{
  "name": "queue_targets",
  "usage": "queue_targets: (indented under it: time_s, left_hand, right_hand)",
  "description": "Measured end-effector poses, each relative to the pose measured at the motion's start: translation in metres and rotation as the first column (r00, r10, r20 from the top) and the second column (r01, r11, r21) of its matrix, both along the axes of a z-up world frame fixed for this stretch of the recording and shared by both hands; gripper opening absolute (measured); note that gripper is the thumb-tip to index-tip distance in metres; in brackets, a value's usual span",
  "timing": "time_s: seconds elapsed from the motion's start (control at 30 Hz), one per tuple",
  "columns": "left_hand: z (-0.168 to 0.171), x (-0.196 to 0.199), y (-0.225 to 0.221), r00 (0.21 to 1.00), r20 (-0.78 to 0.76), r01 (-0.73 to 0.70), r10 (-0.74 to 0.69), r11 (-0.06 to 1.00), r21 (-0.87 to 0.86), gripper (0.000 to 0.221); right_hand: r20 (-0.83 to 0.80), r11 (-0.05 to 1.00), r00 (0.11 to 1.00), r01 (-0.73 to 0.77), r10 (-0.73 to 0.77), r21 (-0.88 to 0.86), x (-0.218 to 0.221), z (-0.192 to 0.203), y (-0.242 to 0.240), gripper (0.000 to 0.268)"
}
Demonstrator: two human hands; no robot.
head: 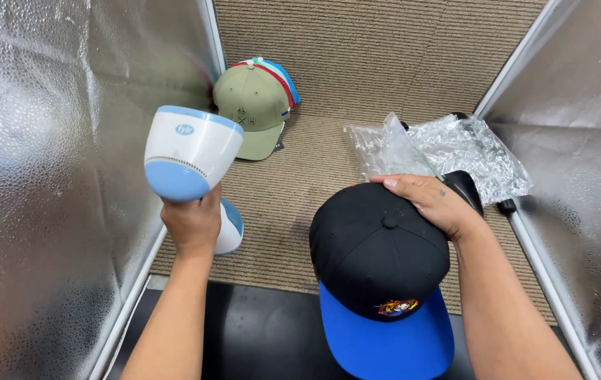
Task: Using a handheld steamer to apply steam to a baseball cap followed by brushing the surface with a wooden brush.
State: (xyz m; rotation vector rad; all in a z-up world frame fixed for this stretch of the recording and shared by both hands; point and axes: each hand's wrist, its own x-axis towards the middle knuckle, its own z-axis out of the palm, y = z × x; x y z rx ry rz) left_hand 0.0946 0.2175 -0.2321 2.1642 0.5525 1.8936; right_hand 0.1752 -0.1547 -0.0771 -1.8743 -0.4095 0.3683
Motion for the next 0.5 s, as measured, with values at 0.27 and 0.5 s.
queue_targets:
  time_s: [0.27, 0.5]
  left_hand:
    - [0.044, -0.054, -0.041, 0.940, -0.125, 0.185, -0.316, 0.784, -0.593, 0.074]
    - [0.044, -0.143, -0.187, 0.559, -0.172, 0.077, -0.811, 0.257, -0.963, 0.070]
  right_hand:
    - [0.000, 1.000, 1.000, 0.027, -0.027, 0.010, -0.006, 0.005, 0.000, 0.033]
    - [-0.183, 0.999, 0.983, 0.009, -0.016, -0.040, -0.002, 0.007, -0.001, 0.047]
